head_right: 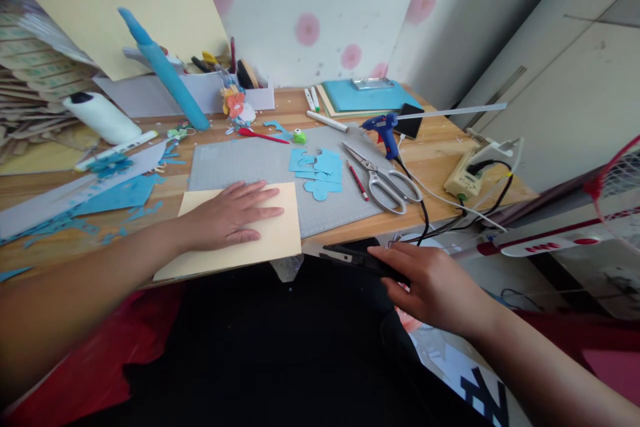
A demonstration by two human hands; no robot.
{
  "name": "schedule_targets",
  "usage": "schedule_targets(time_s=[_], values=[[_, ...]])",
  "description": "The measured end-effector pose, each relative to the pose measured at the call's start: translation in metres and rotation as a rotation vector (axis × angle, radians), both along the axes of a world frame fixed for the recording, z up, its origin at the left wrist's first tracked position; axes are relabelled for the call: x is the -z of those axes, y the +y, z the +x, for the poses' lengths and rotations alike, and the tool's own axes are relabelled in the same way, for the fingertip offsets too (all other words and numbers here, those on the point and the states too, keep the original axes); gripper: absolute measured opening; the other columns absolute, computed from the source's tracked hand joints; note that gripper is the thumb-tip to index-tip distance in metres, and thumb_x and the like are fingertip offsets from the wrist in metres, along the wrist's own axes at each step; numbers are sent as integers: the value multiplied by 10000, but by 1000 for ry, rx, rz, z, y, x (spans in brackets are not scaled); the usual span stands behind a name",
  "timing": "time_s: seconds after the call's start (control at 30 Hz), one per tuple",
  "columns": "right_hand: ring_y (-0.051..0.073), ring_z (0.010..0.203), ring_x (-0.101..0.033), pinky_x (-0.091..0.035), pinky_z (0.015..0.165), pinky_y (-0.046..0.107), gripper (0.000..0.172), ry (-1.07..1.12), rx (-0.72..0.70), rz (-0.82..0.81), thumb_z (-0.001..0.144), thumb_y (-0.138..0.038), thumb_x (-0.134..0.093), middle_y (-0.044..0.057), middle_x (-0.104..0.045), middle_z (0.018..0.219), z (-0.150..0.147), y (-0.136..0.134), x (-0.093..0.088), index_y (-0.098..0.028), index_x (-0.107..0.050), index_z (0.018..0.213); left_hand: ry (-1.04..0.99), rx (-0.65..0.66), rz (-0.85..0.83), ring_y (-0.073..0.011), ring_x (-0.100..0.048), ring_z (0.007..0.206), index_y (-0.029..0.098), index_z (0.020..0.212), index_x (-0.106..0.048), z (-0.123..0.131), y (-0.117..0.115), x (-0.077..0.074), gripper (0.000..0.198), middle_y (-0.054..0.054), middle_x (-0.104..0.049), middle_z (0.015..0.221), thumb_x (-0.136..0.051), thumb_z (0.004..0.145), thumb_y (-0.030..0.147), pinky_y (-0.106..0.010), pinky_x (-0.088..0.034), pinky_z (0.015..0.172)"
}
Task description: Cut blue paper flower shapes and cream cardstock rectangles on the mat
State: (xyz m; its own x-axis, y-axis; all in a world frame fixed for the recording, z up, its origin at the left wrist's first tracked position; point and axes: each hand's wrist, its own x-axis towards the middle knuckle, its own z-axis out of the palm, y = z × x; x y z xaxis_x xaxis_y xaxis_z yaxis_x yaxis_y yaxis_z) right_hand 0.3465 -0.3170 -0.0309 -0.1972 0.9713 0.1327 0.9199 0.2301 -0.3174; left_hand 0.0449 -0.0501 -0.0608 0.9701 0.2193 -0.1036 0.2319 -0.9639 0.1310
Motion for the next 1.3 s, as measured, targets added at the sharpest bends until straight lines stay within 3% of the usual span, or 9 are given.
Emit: schedule_targets(time_s=[0.23, 0.43, 0.67, 0.97, 1.3], values=[[231, 820, -727, -587, 697, 314, 369, 54, 15, -25, 880, -216, -492, 121, -746, 958, -25, 0, 19, -175, -614, 1226, -4, -9, -8, -324, -124, 1485, 409, 1485, -325, 1, 1, 0, 560, -9, -186, 1625, -332, 963, 610, -536, -86, 1157], [224, 790, -706, -570, 671, 325, 380, 129, -1, -73, 900, -209, -464, 137, -728, 918, -45, 9, 25, -106, -595, 1241, 3, -61, -7, -355, -137, 1477, 378, 1481, -353, 3, -6, -2, 561, -42, -197, 1622, -325, 967, 601, -578, -122, 1138], [210, 731, -682, -535, 628, 314, 363, 154, -40, -86, 925, -228, -487, 123, -698, 879, -43, 19, 27, -80, -605, 1234, 33, -57, -33, -324, -123, 1485, 397, 1482, -338, 1, -10, -3, 510, -33, -181, 1625, -305, 995, 545, -586, -107, 1143], [200, 736, -661, -496, 640, 305, 353, 115, -86, -67, 950, -264, -526, 89, -685, 902, -28, 18, 45, -152, -565, 1282, 70, -65, -62, -340, -55, 1491, 420, 1498, -271, 4, -13, -6, 530, -13, -98, 1638, -344, 987, 542, -614, -39, 1136], [208, 701, -668, -503, 602, 304, 346, 159, -150, -34, 942, -221, -508, 108, -689, 862, -50, 29, 43, -78, -583, 1248, 74, -60, -66, -337, -53, 1490, 415, 1498, -276, 6, -14, -8, 530, -26, -98, 1639, -334, 986, 539, -616, -40, 1132]])
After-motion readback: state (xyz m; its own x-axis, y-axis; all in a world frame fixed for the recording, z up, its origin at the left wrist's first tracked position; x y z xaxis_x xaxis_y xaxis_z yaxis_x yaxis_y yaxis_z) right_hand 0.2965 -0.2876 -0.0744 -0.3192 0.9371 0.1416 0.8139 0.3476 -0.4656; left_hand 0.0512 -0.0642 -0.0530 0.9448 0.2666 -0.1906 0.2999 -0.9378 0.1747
